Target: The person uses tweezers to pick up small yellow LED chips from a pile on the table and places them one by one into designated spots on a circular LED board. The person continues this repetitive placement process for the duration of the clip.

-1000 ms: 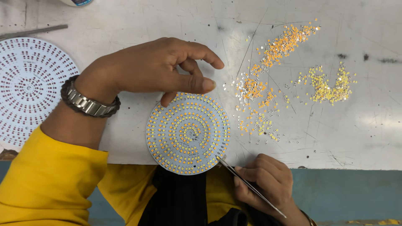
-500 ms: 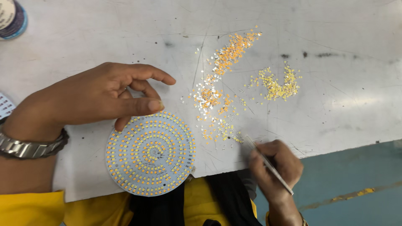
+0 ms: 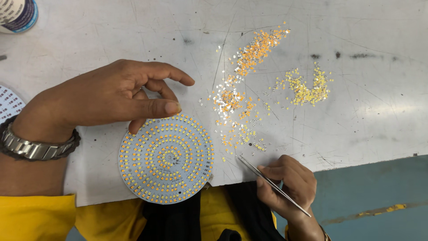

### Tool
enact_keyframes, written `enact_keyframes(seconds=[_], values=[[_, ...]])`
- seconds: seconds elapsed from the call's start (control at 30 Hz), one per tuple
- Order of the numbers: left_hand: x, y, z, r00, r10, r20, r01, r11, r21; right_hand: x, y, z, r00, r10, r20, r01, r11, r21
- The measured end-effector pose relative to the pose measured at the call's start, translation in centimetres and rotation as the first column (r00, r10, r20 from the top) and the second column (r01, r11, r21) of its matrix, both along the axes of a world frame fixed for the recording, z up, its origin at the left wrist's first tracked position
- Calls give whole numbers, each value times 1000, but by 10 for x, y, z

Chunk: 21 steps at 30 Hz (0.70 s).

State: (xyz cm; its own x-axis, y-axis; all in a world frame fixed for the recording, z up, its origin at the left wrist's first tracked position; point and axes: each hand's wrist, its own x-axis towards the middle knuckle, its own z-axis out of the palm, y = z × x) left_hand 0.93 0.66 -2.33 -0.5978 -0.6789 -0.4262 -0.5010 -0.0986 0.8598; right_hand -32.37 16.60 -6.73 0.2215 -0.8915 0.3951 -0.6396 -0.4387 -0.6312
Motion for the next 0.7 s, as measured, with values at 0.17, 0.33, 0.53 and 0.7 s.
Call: enact_keyframes(seconds=[0.17, 0.33, 0.53, 0.7], values=[[0, 1, 2, 1000, -6, -18, 5, 999, -37, 6, -6, 0, 986, 166, 4, -166, 986, -27], [0, 1, 3, 999, -13, -30, 11, 998, -66, 11, -9, 3, 983, 180, -23, -180, 983, -15], [-1, 1, 5, 998, -6, -57, 2, 998, -65, 13, -9, 1, 986, 162, -39, -163, 986, -20], [0, 1, 5, 998, -9, -68, 6, 999, -44, 11, -9, 2, 984, 176, -36, -176, 984, -5]])
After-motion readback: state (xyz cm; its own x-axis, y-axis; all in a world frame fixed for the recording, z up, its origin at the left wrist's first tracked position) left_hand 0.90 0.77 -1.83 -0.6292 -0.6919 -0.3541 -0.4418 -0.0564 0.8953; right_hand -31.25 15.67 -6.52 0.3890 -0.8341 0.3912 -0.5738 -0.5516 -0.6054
